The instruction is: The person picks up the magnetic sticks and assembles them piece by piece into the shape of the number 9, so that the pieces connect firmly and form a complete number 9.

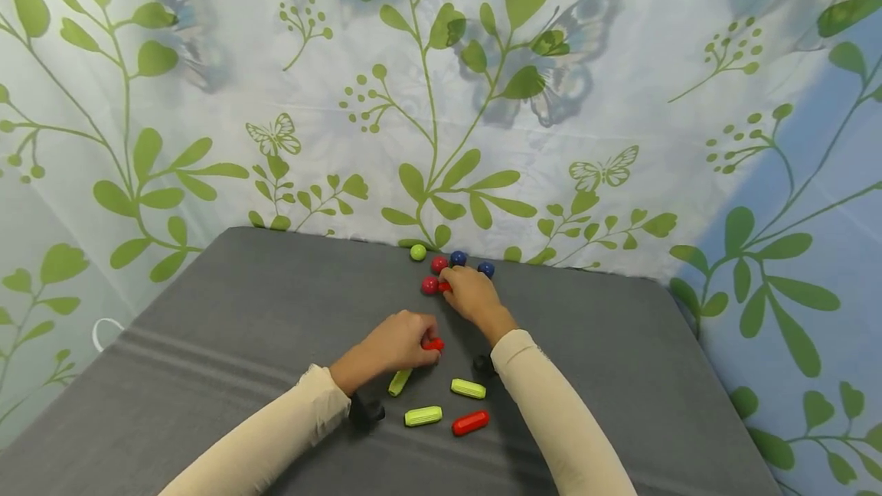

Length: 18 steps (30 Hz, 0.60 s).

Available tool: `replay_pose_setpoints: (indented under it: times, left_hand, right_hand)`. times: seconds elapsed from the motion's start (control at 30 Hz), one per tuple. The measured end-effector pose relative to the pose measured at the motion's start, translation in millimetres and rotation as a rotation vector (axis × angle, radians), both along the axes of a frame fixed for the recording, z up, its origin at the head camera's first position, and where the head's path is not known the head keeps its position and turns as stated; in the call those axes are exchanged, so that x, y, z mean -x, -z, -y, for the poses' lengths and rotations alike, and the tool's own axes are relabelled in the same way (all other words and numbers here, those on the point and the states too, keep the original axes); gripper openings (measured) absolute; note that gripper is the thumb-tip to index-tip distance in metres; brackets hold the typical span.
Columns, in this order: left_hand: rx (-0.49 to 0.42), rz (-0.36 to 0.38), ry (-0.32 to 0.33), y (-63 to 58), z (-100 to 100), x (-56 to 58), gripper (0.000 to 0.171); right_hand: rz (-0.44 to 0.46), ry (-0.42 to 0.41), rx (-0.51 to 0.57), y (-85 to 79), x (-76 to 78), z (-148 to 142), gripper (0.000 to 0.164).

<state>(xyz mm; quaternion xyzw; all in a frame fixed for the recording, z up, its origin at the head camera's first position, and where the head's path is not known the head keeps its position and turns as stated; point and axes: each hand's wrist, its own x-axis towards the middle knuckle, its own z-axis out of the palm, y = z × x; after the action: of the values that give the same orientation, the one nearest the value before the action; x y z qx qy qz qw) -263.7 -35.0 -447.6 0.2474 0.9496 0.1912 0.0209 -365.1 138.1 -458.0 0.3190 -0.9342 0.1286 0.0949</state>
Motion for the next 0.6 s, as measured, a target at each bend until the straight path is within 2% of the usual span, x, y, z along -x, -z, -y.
replay_pose_setpoints:
  times: [0.1, 0.23, 0.4, 0.6]
  left_hand:
    - [-0.108, 0.055, -0.145, 0.5, 5.1, 17.7, 0.025]
    - [-0.197, 0.098, -0.276, 4.0, 11.0, 40.1, 0.031]
    - [-0.262, 0.150, -0.351, 5.1, 12.3, 59.3, 0.042]
    - [-0.273, 0.178, -0.406, 3.7, 7.9, 71.2, 0.043]
  right_hand:
    - [0.011, 0.025, -0.013, 2.2, -1.2, -2.5, 0.021]
    - [0.013, 0.029, -0.015, 4.9, -2.1, -3.2, 0.022]
    - [0.009, 0.036, 0.001, 5.4, -3.0, -1.9, 0.021]
    - [0.002, 0.051, -0.004, 5.4, -2.4, -2.9, 0.022]
